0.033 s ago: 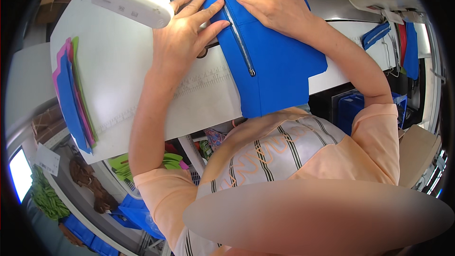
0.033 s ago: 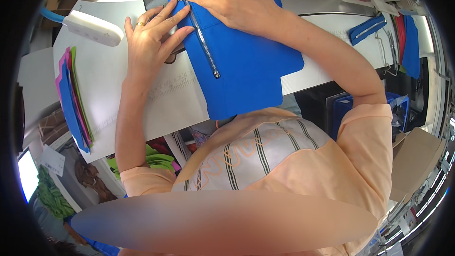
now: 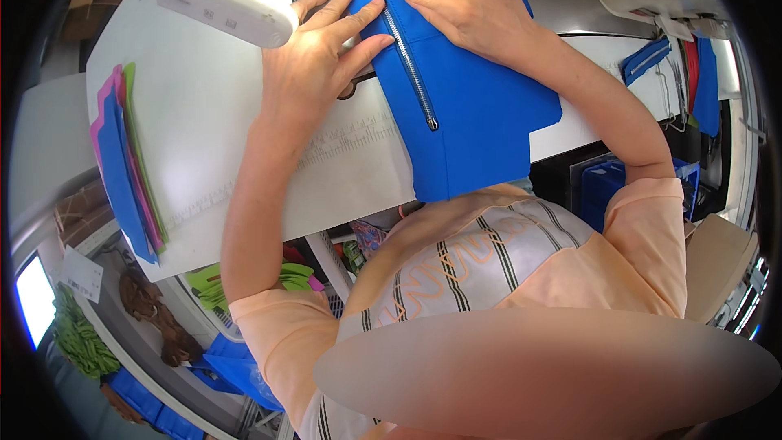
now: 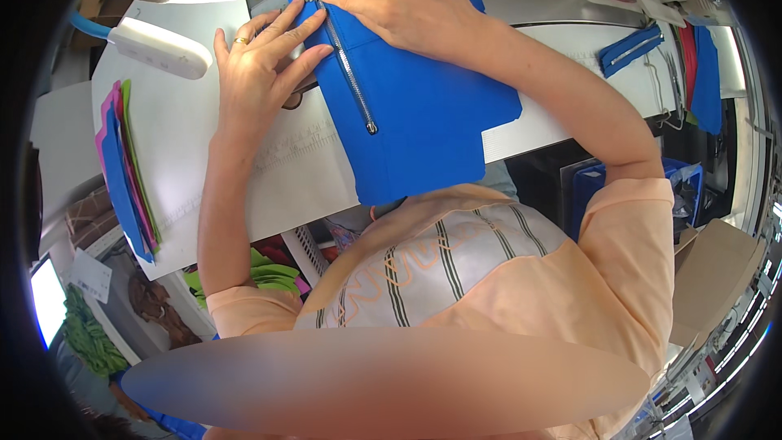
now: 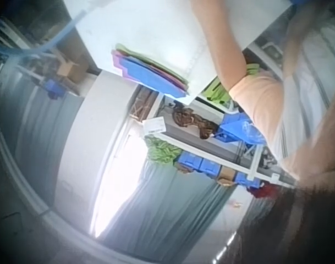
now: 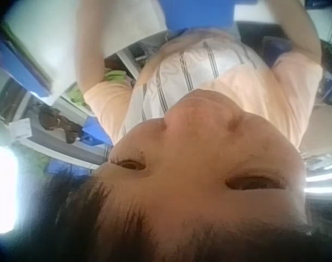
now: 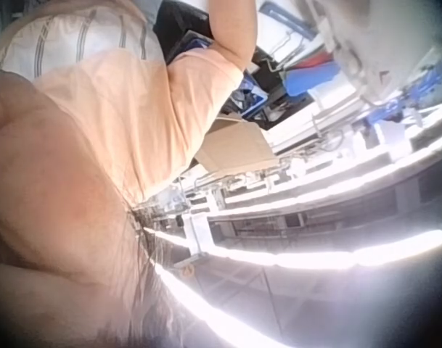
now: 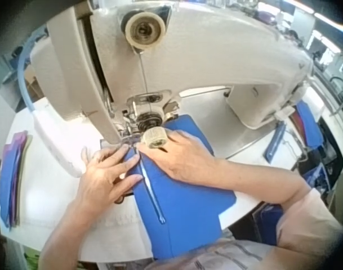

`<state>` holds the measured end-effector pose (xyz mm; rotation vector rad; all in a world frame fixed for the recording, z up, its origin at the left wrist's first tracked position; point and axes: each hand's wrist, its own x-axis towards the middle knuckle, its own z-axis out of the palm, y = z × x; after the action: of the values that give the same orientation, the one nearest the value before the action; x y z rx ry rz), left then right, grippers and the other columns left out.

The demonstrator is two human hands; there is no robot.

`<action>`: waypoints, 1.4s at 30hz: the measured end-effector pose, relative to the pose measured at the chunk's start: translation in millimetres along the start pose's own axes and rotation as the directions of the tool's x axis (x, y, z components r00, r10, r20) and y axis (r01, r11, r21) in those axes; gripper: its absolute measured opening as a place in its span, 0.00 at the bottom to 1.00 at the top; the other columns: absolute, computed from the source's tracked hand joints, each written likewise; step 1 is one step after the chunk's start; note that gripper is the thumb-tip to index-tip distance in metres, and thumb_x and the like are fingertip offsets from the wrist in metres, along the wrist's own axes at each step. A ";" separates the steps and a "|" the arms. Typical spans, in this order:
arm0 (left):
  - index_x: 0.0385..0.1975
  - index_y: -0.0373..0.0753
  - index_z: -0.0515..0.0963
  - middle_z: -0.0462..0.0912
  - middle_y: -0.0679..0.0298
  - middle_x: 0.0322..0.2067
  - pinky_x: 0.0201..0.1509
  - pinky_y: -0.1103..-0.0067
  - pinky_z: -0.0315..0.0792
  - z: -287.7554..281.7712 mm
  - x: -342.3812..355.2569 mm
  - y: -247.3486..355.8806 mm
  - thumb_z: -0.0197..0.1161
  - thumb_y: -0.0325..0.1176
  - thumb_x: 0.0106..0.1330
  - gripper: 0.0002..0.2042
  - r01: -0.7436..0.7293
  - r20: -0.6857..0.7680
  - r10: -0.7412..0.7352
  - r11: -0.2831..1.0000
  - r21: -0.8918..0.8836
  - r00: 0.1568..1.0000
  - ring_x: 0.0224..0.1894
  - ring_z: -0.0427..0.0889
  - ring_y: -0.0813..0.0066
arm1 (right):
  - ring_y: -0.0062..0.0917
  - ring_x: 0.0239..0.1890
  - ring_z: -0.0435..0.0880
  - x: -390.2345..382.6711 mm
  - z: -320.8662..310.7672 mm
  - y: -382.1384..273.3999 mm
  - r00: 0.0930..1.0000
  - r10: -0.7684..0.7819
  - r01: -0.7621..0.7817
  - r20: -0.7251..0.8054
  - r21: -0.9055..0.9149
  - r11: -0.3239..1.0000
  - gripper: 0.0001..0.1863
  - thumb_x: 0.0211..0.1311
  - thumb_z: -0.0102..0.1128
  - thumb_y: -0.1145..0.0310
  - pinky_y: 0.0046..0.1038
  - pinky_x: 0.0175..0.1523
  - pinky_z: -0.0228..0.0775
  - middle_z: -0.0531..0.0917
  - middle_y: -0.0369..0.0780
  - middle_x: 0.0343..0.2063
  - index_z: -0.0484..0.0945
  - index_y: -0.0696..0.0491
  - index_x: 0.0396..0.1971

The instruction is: Sewing a zipper onto blue fabric using an industrial sewing machine.

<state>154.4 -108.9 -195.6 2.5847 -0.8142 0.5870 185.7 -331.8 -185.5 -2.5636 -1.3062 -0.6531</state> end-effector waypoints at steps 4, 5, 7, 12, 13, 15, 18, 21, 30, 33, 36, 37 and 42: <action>0.46 0.44 0.83 0.78 0.54 0.53 0.47 0.71 0.76 -7.2 -4.4 -1.6 0.70 0.43 0.55 0.19 0.120 0.082 -0.103 0.963 -0.242 0.991 0.52 0.78 0.62 | 0.32 0.47 0.79 -10.4 10.1 5.0 0.992 0.103 -0.082 -0.072 0.253 0.964 0.15 0.57 0.59 0.62 0.32 0.52 0.70 0.82 0.40 0.43 0.81 0.51 0.43; 0.47 0.43 0.82 0.77 0.52 0.55 0.46 0.72 0.77 -10.5 -6.0 -0.2 0.70 0.42 0.55 0.20 0.230 0.154 -0.181 0.878 -0.419 0.971 0.53 0.77 0.62 | 0.31 0.52 0.78 -18.4 10.6 7.2 0.978 0.200 -0.155 -0.054 0.449 0.880 0.18 0.58 0.63 0.55 0.34 0.57 0.68 0.83 0.40 0.44 0.81 0.52 0.41; 0.53 0.42 0.78 0.73 0.53 0.59 0.54 0.69 0.73 -36.2 -21.8 15.8 0.71 0.42 0.54 0.25 0.370 0.301 -0.246 0.789 -0.491 0.922 0.59 0.72 0.61 | 0.37 0.61 0.71 -47.7 -17.0 3.6 0.992 0.097 -0.128 0.086 0.520 0.844 0.25 0.58 0.63 0.53 0.36 0.64 0.63 0.77 0.40 0.56 0.77 0.50 0.52; 0.57 0.46 0.75 0.72 0.62 0.60 0.69 0.61 0.52 -65.0 -77.6 82.1 0.68 0.45 0.55 0.27 0.021 0.338 0.021 0.992 -0.121 0.941 0.64 0.65 0.62 | 0.38 0.60 0.71 -104.9 -70.1 -57.0 0.973 -0.139 0.068 0.183 0.346 0.936 0.28 0.47 0.69 0.61 0.42 0.61 0.64 0.75 0.41 0.56 0.75 0.53 0.49; 0.57 0.46 0.75 0.72 0.62 0.60 0.69 0.61 0.52 -58.2 -81.1 90.0 0.68 0.45 0.55 0.27 0.024 0.339 0.019 0.992 -0.122 0.941 0.64 0.65 0.62 | 0.37 0.57 0.75 -110.3 -64.3 -62.4 0.984 -0.128 0.078 0.122 0.353 0.932 0.24 0.46 0.69 0.65 0.39 0.58 0.68 0.78 0.42 0.53 0.76 0.54 0.46; 0.53 0.46 0.76 0.75 0.63 0.56 0.69 0.59 0.48 -46.2 -84.4 100.0 0.64 0.43 0.60 0.21 -0.064 0.236 0.060 0.998 0.008 0.970 0.60 0.70 0.64 | 0.37 0.52 0.79 -107.6 -64.7 -61.4 0.995 -0.060 0.018 0.079 0.447 0.894 0.20 0.47 0.69 0.67 0.36 0.53 0.71 0.80 0.41 0.48 0.77 0.55 0.42; 0.45 0.42 0.80 0.80 0.63 0.46 0.62 0.65 0.62 -35.1 -65.8 83.1 0.62 0.37 0.61 0.13 -0.086 0.087 0.096 0.990 -0.108 0.992 0.48 0.79 0.64 | 0.35 0.40 0.83 -79.4 -75.0 -64.6 0.998 0.020 0.012 -0.060 0.488 0.873 0.14 0.47 0.69 0.71 0.31 0.43 0.74 0.83 0.40 0.39 0.78 0.56 0.35; 0.36 0.37 0.81 0.80 0.63 0.36 0.46 0.74 0.72 -34.6 -47.4 82.6 0.62 0.32 0.62 0.07 0.202 0.115 -0.167 0.870 -0.450 0.979 0.35 0.81 0.65 | 0.32 0.34 0.84 -62.8 -95.7 -66.9 0.967 -0.016 0.130 -0.254 0.440 0.889 0.12 0.49 0.69 0.68 0.27 0.36 0.74 0.84 0.39 0.34 0.78 0.58 0.31; 0.32 0.30 0.80 0.77 0.61 0.31 0.31 0.75 0.66 -41.6 -36.9 74.6 0.62 0.40 0.65 0.15 0.358 0.312 -0.203 0.713 -0.603 0.928 0.26 0.73 0.66 | 0.37 0.52 0.77 -102.2 -56.7 -79.2 0.997 -0.029 0.011 0.077 0.224 0.975 0.32 0.53 0.63 0.52 0.33 0.52 0.71 0.77 0.43 0.52 0.72 0.58 0.53; 0.31 0.30 0.80 0.76 0.61 0.30 0.33 0.74 0.66 -39.9 -37.8 71.4 0.62 0.41 0.65 0.16 0.383 0.373 -0.183 0.716 -0.583 0.910 0.28 0.73 0.65 | 0.35 0.51 0.78 -106.0 -58.3 -79.0 0.992 -0.029 0.009 0.125 0.161 0.987 0.32 0.53 0.62 0.49 0.32 0.54 0.68 0.78 0.42 0.50 0.73 0.57 0.53; 0.31 0.31 0.80 0.76 0.61 0.30 0.36 0.72 0.67 -39.7 -39.5 69.9 0.61 0.41 0.65 0.16 0.355 0.384 -0.151 0.763 -0.540 0.911 0.31 0.74 0.63 | 0.33 0.48 0.78 -112.5 -59.9 -78.2 0.989 -0.023 -0.003 0.143 0.173 0.985 0.32 0.53 0.61 0.48 0.31 0.53 0.68 0.80 0.40 0.46 0.74 0.56 0.52; 0.30 0.31 0.80 0.76 0.61 0.30 0.37 0.72 0.67 -39.2 -40.0 69.8 0.61 0.41 0.65 0.15 0.335 0.382 -0.138 0.788 -0.516 0.914 0.32 0.74 0.62 | 0.31 0.46 0.79 -114.0 -59.8 -78.0 0.988 -0.015 -0.014 0.152 0.189 0.982 0.32 0.53 0.61 0.48 0.31 0.52 0.69 0.80 0.39 0.43 0.75 0.56 0.51; 0.31 0.32 0.80 0.76 0.61 0.31 0.39 0.70 0.68 -39.1 -41.5 72.2 0.61 0.39 0.64 0.13 0.284 0.365 -0.101 0.822 -0.493 0.926 0.35 0.75 0.61 | 0.32 0.42 0.80 -115.2 -63.6 -78.7 0.987 -0.029 0.003 0.156 0.168 0.986 0.32 0.52 0.64 0.48 0.31 0.48 0.71 0.81 0.40 0.42 0.76 0.56 0.51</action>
<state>68.9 -127.6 -167.2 2.2080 -0.6713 -0.1356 44.2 -390.9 -185.1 -2.5124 -1.3669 -0.3321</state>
